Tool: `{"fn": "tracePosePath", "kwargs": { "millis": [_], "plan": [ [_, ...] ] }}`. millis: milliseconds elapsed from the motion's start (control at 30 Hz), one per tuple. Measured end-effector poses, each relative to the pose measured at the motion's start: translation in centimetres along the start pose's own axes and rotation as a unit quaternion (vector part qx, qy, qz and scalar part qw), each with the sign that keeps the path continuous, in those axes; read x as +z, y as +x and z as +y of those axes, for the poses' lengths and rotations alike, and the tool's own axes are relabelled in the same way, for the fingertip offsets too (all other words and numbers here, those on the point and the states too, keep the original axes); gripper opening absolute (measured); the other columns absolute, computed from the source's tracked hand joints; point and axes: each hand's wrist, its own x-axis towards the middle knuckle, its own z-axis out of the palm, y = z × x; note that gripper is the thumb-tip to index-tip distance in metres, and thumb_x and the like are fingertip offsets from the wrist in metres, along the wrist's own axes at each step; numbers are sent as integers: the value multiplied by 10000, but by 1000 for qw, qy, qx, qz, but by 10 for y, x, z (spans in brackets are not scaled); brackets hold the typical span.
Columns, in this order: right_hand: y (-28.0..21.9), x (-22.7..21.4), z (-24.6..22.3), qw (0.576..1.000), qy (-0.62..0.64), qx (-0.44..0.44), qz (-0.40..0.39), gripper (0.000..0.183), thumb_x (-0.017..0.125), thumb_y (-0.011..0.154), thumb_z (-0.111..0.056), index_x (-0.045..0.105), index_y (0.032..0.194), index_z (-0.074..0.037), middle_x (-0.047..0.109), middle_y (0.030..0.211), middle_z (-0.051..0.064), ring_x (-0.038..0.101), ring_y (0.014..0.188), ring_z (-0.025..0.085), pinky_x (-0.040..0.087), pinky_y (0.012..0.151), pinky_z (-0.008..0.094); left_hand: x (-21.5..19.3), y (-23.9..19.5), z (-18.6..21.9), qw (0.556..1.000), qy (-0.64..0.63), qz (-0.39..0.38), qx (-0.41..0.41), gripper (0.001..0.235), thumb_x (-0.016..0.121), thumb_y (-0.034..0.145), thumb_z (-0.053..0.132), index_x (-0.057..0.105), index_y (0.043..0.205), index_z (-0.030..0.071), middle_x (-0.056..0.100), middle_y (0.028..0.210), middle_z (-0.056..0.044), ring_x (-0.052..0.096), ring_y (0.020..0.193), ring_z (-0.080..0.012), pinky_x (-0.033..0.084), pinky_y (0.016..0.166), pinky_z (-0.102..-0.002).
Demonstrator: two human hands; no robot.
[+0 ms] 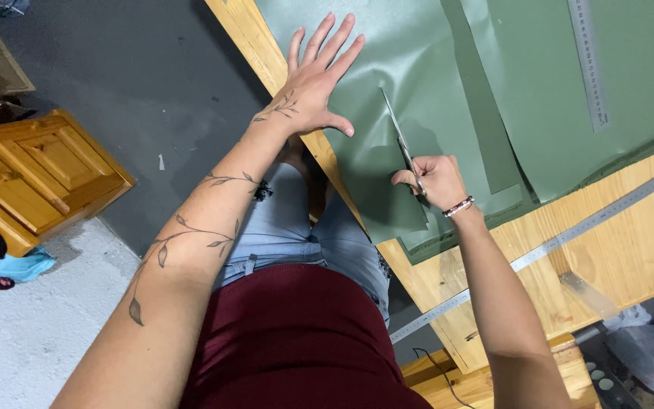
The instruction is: Measuring, cutting a strip from a large green fabric sheet using scissors and a ruler, then folding the fabric.
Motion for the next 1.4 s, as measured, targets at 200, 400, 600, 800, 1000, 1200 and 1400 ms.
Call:
{"fn": "tracePosePath", "kwargs": {
  "millis": [200,400,600,800,1000,1200,1400],
  "plan": [
    [-4,-10,-27,997,4,66,-39,429,730,713,-247,411,453,-123,508,447,-40,337,494,55,297,508,224,0,0,-1,1000,-3,-2,2,1444,975,665,668,60,1660,162,-87,1692,-93,-106,1562,-339,-86,1230,-612],
    [-1,-23,-46,991,-20,98,-85,285,663,696,-269,543,486,-118,545,464,-37,377,494,58,312,521,236,7,0,-5,1000,-6,13,11,1459,995,644,665,75,1660,165,-77,1693,-85,-87,1567,-346,-69,1232,-619],
    [26,-22,-57,995,-34,56,-73,374,691,777,-348,584,486,-138,559,449,-50,394,482,48,362,575,231,2,-1,-3,1000,-12,6,9,1458,957,657,703,53,1656,146,-79,1696,-81,-98,1567,-336,-88,1234,-608],
    [35,-13,-47,998,3,34,-56,414,731,832,-350,591,500,-145,573,463,-42,368,464,34,325,525,227,14,1,-14,998,-35,52,15,1528,957,610,785,29,1636,136,28,1724,-76,0,1595,-318,-45,1249,-582],
    [33,-12,-40,999,9,15,-44,434,728,830,-339,561,480,-145,571,464,-39,406,494,26,349,577,205,-11,14,-20,996,48,51,-59,1425,858,701,884,59,1641,170,37,1696,-156,32,1560,-347,28,1231,-607],
    [33,-11,-35,999,10,18,-39,516,771,830,-437,543,468,-148,577,467,-32,420,493,31,352,585,209,-29,14,-31,994,63,27,-88,1374,742,689,890,57,1648,184,5,1691,-178,-48,1542,-383,-83,1178,-668],
    [33,-9,-29,1000,6,6,-25,541,791,821,-452,527,455,-153,564,457,-42,399,473,33,356,560,221,-34,13,-26,995,41,11,-93,1394,782,681,846,22,1641,179,-22,1693,-177,-83,1542,-378,-127,1172,-650]
  ]
}}
